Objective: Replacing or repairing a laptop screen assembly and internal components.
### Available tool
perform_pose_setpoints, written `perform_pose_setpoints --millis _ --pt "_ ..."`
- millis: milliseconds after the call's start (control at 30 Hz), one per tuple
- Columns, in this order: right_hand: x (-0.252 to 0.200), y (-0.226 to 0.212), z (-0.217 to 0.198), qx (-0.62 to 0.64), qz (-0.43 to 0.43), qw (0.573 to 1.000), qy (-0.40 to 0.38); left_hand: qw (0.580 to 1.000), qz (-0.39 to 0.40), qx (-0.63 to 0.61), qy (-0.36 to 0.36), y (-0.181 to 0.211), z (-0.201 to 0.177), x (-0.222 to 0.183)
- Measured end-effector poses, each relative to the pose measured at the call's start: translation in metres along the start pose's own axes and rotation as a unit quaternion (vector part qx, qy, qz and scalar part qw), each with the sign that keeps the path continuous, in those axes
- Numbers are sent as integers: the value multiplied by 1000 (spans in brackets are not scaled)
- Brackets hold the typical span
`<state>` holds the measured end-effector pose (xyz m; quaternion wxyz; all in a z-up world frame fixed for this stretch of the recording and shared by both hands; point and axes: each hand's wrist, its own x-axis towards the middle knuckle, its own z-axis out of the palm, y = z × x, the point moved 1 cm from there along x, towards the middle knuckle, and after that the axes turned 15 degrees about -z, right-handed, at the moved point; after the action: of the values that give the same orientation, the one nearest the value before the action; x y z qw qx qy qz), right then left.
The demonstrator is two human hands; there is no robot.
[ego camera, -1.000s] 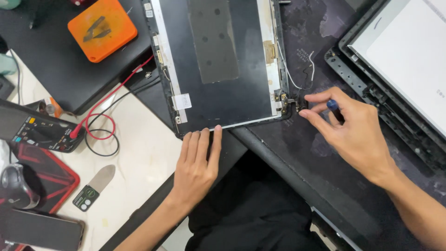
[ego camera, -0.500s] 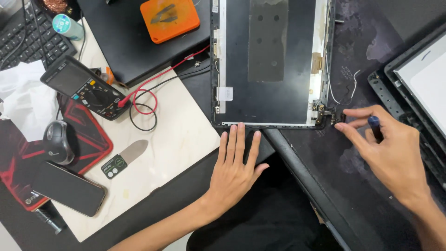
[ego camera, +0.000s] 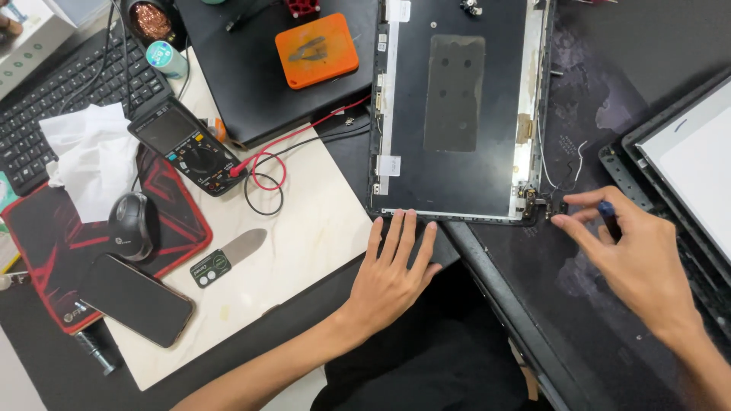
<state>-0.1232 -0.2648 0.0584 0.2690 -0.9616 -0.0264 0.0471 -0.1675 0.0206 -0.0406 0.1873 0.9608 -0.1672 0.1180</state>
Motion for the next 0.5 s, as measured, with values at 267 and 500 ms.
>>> perform_pose_setpoints --millis 267,500 --pt "-4 -9 1 -15 -4 1000 15 999 14 32 7 -12 -11 6" --pt "-3 -11 0 -46 21 999 1 999 31 4 27 -34 -15 13"
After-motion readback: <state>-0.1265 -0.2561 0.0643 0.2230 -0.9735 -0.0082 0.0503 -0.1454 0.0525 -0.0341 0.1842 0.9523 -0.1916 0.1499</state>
